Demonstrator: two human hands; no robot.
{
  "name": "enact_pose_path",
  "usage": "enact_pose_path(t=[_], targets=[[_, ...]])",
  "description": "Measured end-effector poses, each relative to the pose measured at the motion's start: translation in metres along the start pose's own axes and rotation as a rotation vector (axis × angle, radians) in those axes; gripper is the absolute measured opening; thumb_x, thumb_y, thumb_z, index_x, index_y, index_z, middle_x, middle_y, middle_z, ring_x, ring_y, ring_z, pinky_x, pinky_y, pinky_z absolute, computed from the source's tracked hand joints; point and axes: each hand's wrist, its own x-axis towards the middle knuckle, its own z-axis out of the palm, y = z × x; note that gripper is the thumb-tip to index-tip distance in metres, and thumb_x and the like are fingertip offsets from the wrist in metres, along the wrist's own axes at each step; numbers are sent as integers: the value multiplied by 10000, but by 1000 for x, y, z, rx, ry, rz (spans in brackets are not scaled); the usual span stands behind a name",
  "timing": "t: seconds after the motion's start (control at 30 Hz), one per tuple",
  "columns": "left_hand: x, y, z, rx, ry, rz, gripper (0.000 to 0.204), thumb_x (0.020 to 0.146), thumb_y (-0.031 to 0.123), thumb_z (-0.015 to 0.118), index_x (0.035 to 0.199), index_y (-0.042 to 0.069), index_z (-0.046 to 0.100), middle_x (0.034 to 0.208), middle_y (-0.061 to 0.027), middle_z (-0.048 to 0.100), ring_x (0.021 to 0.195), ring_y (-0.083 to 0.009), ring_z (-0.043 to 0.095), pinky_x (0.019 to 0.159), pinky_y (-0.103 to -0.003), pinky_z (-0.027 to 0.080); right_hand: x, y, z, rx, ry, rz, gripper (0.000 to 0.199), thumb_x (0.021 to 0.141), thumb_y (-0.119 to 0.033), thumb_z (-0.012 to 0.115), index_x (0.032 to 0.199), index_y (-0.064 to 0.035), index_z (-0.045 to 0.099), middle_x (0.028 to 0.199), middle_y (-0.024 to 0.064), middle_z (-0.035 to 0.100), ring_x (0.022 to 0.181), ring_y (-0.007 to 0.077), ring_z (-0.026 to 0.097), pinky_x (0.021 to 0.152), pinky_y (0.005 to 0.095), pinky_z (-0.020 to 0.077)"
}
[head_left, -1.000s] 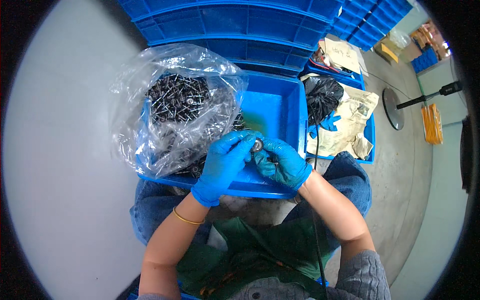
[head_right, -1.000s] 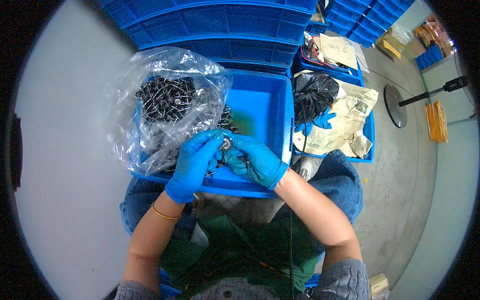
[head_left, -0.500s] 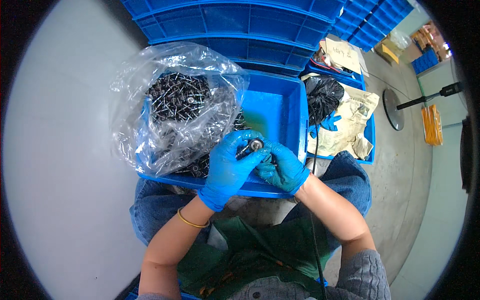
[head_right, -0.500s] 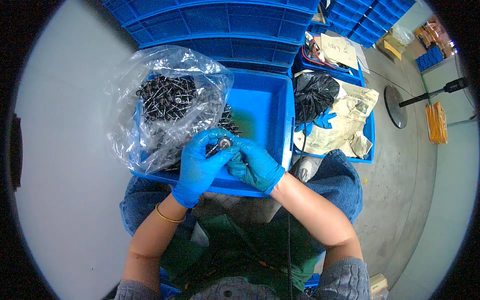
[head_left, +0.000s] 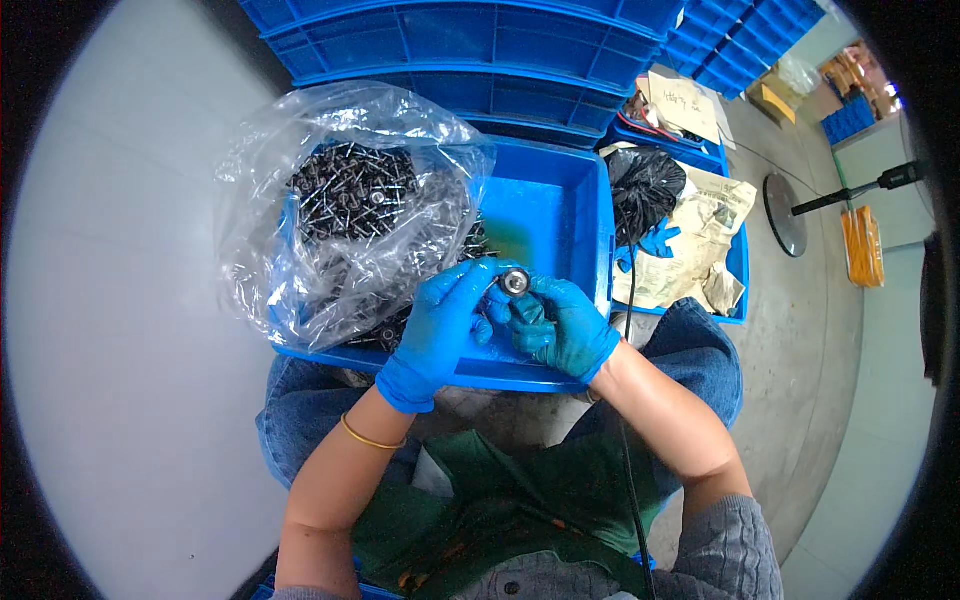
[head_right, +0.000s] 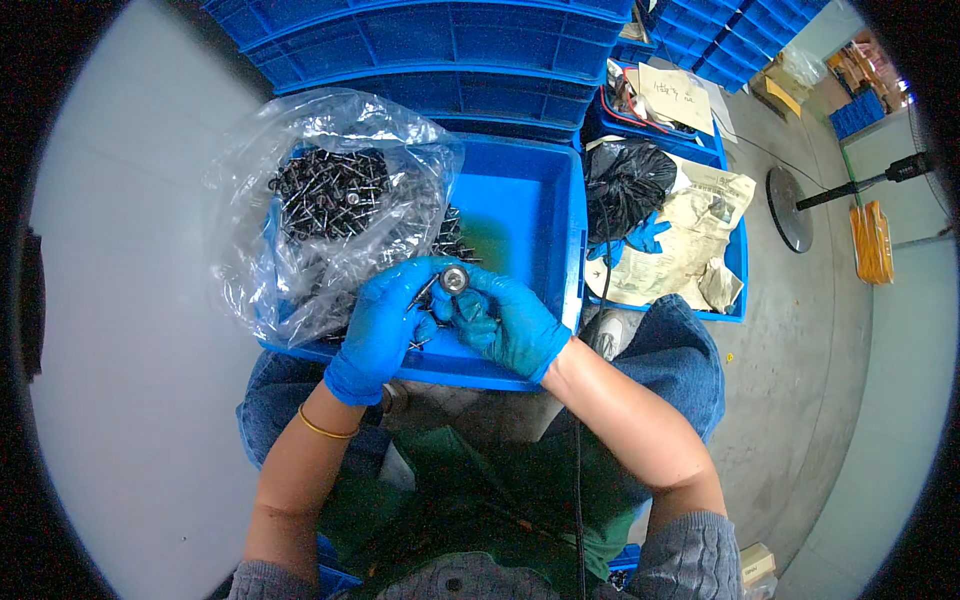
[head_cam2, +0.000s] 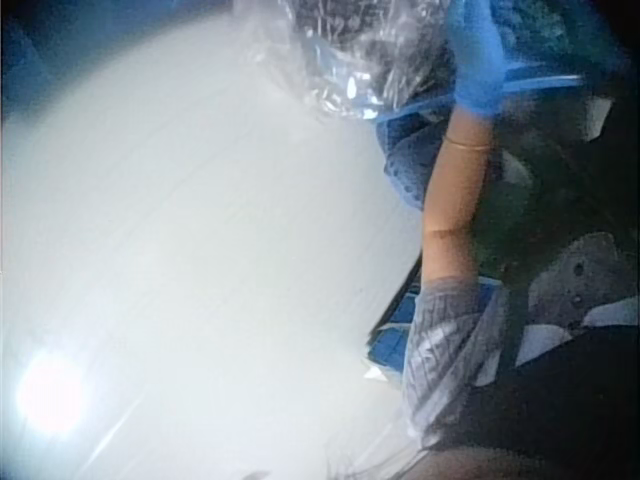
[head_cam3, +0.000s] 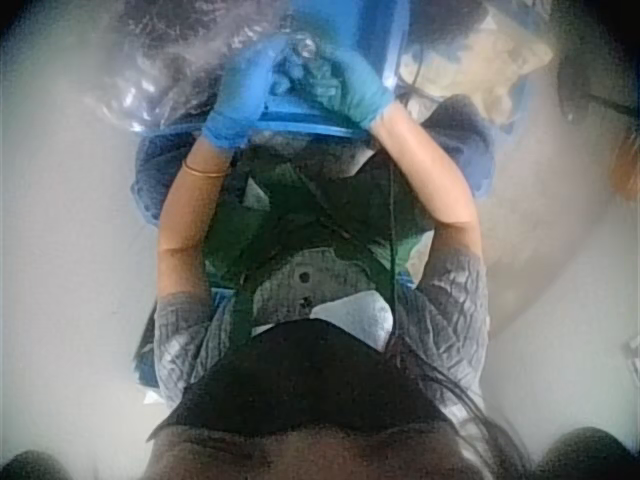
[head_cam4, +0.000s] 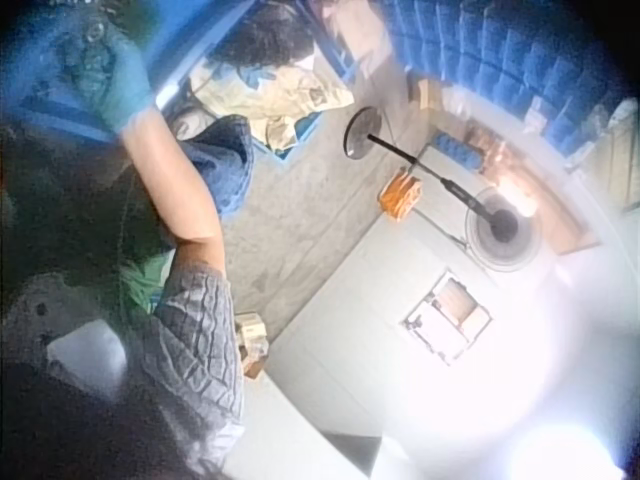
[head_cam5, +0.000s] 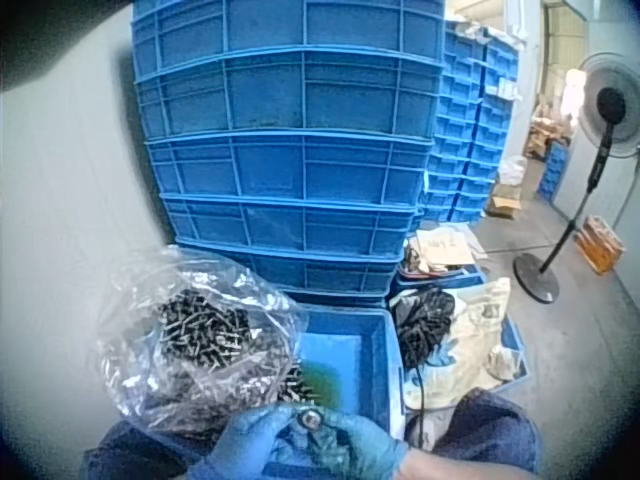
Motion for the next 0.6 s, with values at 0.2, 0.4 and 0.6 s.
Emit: enact_pose_path(t=[0.2,0.4,0.6], targets=[[11,-28,-8,-84,-9,53,299,794,85,435,1090,61,471,963,-60,514,793,-75,486,582,-184,403,4,-3,11,-837,258,-130,184,785,-238,558,767,-69,628,605,10,551,488,39,451,440,179,345],[8,-26,-19,205,-95,269,448,714,-84,459,1143,38,410,947,-46,486,779,-79,472,633,-198,415,13,-22,-5,-1042,237,-451,194,794,-224,549,815,-46,625,604,12,565,496,44,466,456,184,372],[15,-18,-23,-387,52,-37,271,814,100,458,1081,57,469,770,-7,480,689,-71,481,559,-183,398,60,-7,-90,-2374,316,-195,170,745,-120,457,799,-96,617,772,162,600,699,317,589,579,365,477]])
